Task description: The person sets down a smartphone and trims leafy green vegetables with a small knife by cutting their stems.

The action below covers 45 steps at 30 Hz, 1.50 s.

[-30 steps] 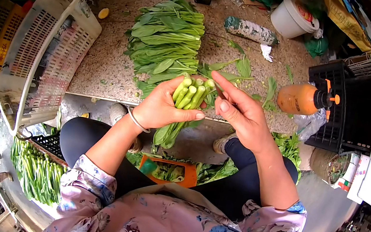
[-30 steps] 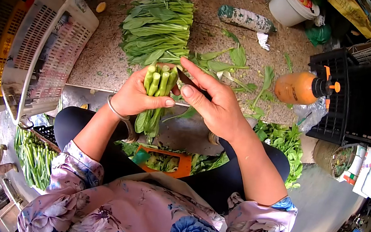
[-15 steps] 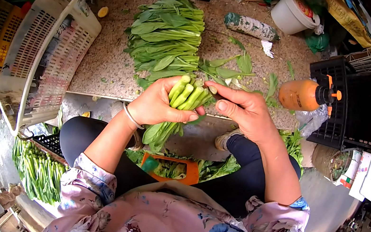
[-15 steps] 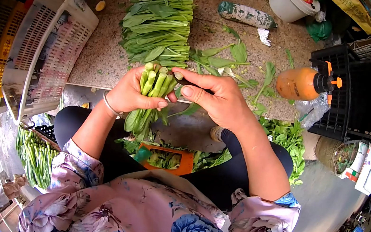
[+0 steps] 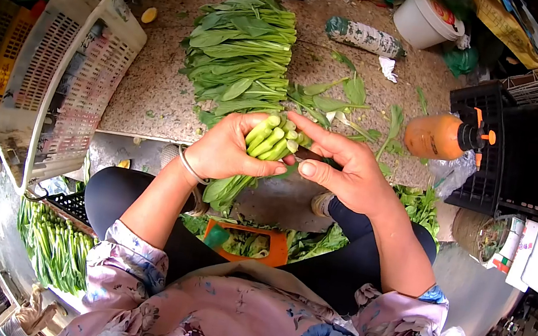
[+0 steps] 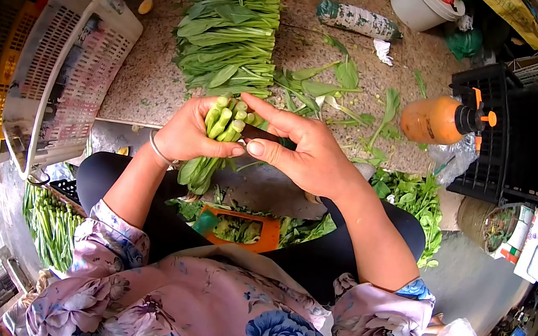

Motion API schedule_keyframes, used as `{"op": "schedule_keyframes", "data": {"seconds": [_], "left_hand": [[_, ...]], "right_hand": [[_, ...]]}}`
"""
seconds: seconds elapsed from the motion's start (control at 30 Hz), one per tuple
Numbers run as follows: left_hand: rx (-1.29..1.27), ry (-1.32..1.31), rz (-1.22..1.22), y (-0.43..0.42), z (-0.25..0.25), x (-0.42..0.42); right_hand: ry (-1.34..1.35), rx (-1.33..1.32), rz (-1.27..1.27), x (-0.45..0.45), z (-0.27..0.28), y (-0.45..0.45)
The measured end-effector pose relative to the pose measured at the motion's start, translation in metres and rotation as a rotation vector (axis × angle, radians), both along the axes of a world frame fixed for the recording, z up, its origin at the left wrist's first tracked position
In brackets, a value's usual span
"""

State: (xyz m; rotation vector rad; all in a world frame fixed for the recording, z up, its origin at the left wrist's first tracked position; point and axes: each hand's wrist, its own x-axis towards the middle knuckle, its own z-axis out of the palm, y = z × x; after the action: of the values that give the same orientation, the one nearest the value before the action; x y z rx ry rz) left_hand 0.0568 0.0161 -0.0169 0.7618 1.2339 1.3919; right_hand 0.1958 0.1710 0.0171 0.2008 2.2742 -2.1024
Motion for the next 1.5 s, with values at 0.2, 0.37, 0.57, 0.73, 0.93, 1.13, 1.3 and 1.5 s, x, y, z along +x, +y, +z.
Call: {"op": "schedule_keyframes", "data": {"seconds": [0.2, 0.37, 0.57, 0.73, 0.93, 1.13, 1.3, 1.5], "left_hand": [[0.004, -0.004, -0.049, 0.000, -0.004, 0.002], [-0.059, -0.099, -0.103, 0.000, -0.009, 0.003], [-0.114, -0.096, -0.102, 0.005, -0.017, 0.004], [-0.125, -0.088, -0.092, 0.009, -0.021, 0.005], [-0.108, -0.020, -0.025, 0.008, -0.021, 0.006], [-0.097, 0.189, -0.007, 0.007, -0.028, 0.009], [-0.107, 0.268, -0.030, 0.006, -0.028, 0.008], [-0.128, 0.303, -0.047, 0.006, -0.030, 0.010]], "right_hand": [[-0.119, 0.029, 0.062, 0.001, 0.007, 0.007], [-0.055, 0.008, 0.023, 0.003, -0.009, 0.011], [-0.091, -0.102, -0.099, 0.005, -0.026, 0.007], [-0.276, -0.159, -0.251, 0.003, -0.022, 0.007], [-0.351, -0.141, -0.341, 0.005, -0.021, 0.009], [-0.215, -0.247, -0.047, 0.003, -0.015, -0.002], [-0.219, -0.209, -0.053, 0.002, -0.020, 0.000], [-0.188, -0.120, -0.106, 0.001, -0.027, 0.000]]}}
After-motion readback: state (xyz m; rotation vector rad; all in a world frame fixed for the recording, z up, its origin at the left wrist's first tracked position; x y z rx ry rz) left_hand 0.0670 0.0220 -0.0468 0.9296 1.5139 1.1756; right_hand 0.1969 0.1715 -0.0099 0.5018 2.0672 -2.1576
